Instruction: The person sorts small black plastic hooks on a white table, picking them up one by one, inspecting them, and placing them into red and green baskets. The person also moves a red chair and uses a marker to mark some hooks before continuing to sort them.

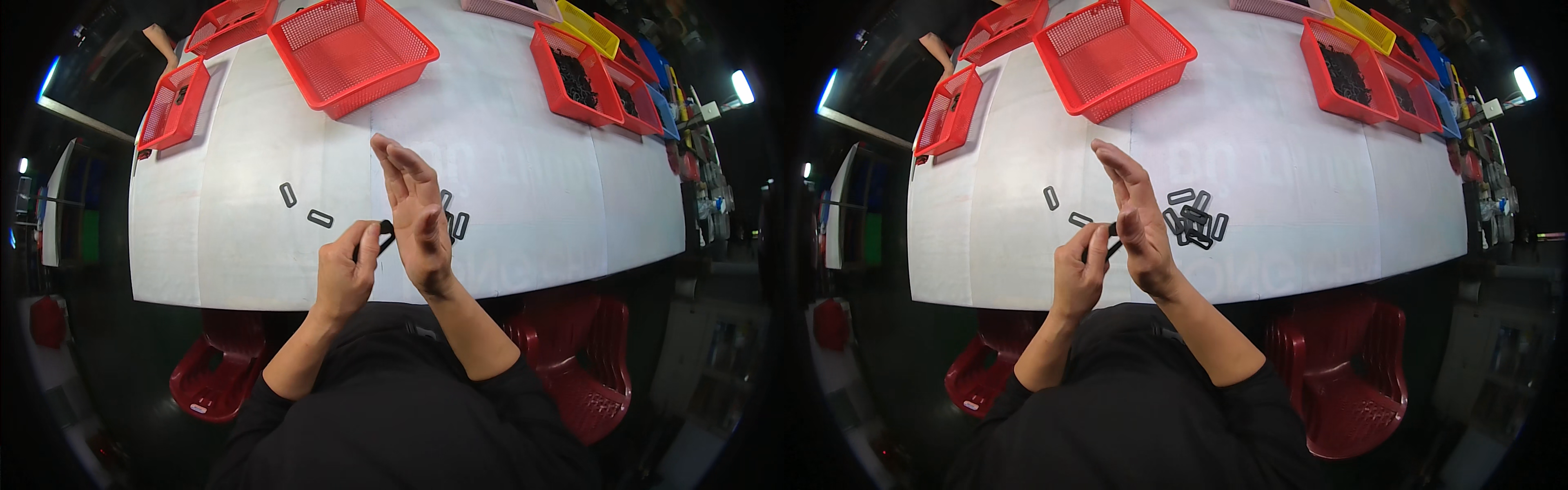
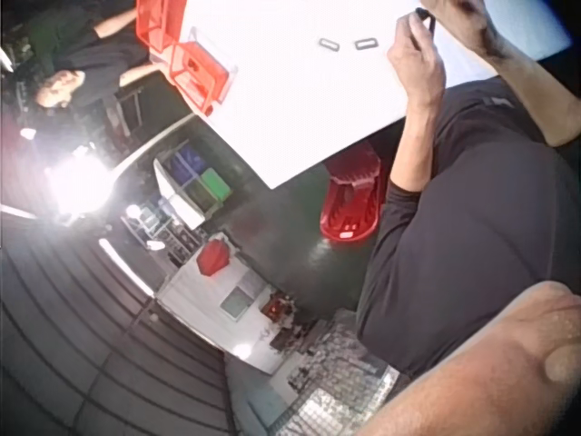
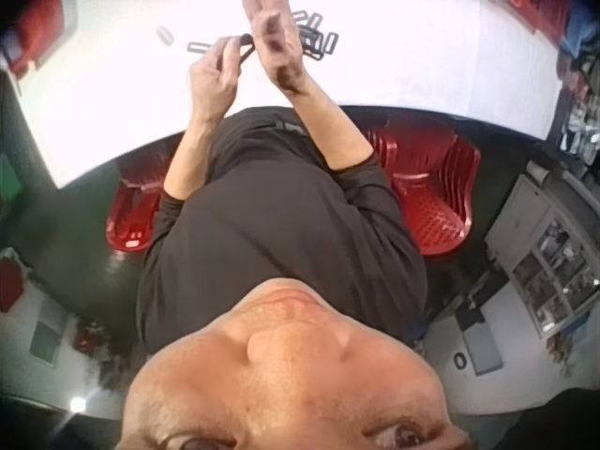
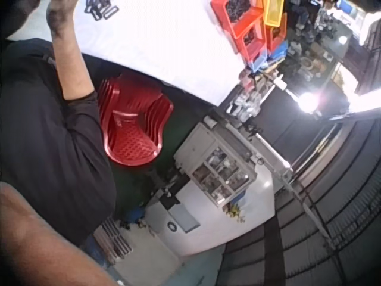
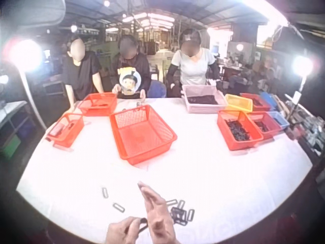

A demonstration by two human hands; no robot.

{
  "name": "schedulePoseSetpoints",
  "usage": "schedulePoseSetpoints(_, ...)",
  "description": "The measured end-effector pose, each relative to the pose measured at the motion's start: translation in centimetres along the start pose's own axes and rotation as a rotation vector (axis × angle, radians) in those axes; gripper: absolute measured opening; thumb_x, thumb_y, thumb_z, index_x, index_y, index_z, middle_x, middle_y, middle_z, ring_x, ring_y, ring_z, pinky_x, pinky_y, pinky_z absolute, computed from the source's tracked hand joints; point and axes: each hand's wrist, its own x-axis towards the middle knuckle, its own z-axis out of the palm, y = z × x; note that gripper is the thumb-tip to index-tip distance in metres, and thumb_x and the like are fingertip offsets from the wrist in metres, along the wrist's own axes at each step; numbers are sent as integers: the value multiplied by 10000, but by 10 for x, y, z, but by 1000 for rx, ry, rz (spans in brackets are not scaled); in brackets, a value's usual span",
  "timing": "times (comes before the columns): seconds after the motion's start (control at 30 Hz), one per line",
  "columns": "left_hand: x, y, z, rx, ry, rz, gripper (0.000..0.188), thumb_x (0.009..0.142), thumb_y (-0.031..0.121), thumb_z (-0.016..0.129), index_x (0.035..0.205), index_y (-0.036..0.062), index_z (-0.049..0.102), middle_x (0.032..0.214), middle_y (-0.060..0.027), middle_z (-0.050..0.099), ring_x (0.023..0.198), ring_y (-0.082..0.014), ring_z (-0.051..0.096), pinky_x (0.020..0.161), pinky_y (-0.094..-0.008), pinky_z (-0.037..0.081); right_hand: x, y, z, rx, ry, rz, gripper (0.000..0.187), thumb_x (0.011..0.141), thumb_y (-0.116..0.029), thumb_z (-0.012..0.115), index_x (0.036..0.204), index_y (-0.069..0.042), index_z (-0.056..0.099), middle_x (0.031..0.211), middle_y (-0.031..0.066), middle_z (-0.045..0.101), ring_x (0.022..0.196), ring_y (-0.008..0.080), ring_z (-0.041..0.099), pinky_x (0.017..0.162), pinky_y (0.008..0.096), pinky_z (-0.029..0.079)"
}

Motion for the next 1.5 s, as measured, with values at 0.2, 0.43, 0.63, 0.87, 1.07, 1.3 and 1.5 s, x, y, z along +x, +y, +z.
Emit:
schedulePoseSetpoints(0.2,-15,7,1,-33,-221,0,182,919,139,493,866,0,597,559,-111,525,454,-166,459,476,-280,391,6,-4,-1,-28,25,56,752,885,-617,302,1360,-38,251,1432,165,247,1368,283,159,1110,418,66)
schedulePoseSetpoints(0.43,1,0,-5,-93,-31,-73,217,924,141,479,806,-3,591,503,-76,474,431,-109,430,434,-278,361,3,-2,7,-12,-50,18,752,896,-563,359,1357,17,228,1422,184,227,1363,294,142,1113,425,81)
schedulePoseSetpoints(0.63,-14,-2,-4,-50,-197,51,186,913,143,498,805,8,567,528,-111,484,428,-200,454,458,-298,377,12,-3,3,58,14,94,746,901,-577,317,1366,-2,216,1427,177,234,1370,281,136,1112,419,68)
schedulePoseSetpoints(0.87,5,-23,-2,-110,-115,-101,291,947,199,444,755,10,553,509,12,397,469,-58,365,438,-242,316,-1,25,-34,-314,78,386,481,958,-383,396,1231,9,450,1164,100,530,1116,185,491,994,323,329)
schedulePoseSetpoints(1.07,24,-113,19,154,-68,-181,289,938,246,447,801,13,550,513,-132,509,471,-273,515,496,-394,410,-51,74,-69,-568,109,749,212,866,-197,582,864,4,650,654,25,590,563,80,538,530,224,427)
schedulePoseSetpoints(1.3,30,-216,-19,645,89,-179,263,740,83,646,994,67,578,1011,-111,559,977,-292,517,790,-397,454,-91,111,-191,-1175,293,887,244,886,-220,525,1001,-29,623,833,110,620,708,181,586,644,315,459)
schedulePoseSetpoints(1.5,65,-223,-60,784,-50,13,382,625,90,747,956,76,556,1039,-98,518,983,-290,480,806,-390,448,-73,91,-185,-1365,276,788,297,863,-228,557,1107,-61,580,958,94,548,781,235,562,730,349,450)
